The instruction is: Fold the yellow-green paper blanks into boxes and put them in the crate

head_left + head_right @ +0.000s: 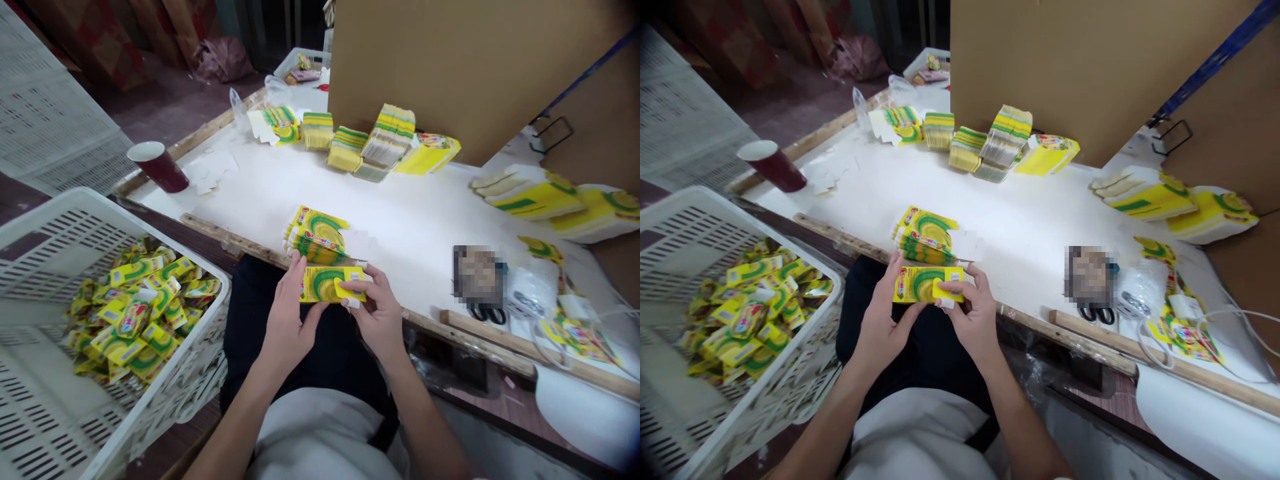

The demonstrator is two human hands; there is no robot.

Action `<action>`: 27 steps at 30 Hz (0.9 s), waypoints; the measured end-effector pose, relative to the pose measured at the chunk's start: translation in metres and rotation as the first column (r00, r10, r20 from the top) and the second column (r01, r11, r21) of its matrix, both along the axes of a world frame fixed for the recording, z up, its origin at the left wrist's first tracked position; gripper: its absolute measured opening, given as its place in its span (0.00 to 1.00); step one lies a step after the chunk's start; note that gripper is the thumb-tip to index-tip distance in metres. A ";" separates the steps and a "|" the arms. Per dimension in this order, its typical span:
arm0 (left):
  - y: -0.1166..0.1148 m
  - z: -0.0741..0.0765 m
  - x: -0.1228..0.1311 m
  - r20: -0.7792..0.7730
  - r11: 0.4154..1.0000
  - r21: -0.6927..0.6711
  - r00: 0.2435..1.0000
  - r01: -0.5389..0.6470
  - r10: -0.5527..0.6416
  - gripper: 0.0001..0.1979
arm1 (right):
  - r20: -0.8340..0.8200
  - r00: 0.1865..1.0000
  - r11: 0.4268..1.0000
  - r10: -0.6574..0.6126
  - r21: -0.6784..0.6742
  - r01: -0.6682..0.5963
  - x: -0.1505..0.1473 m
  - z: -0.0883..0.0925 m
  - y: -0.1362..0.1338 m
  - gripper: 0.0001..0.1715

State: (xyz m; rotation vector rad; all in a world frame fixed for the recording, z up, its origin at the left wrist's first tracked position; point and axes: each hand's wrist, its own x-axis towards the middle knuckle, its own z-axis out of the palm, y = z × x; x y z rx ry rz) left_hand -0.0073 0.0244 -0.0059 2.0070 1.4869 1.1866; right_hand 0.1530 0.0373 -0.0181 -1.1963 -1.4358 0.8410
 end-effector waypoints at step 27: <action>0.002 -0.010 -0.017 -0.010 0.977 -0.196 0.997 -0.079 0.079 0.44 | 0.011 1.000 1.000 0.024 -0.014 -0.024 -0.002 -0.001 -0.004 0.07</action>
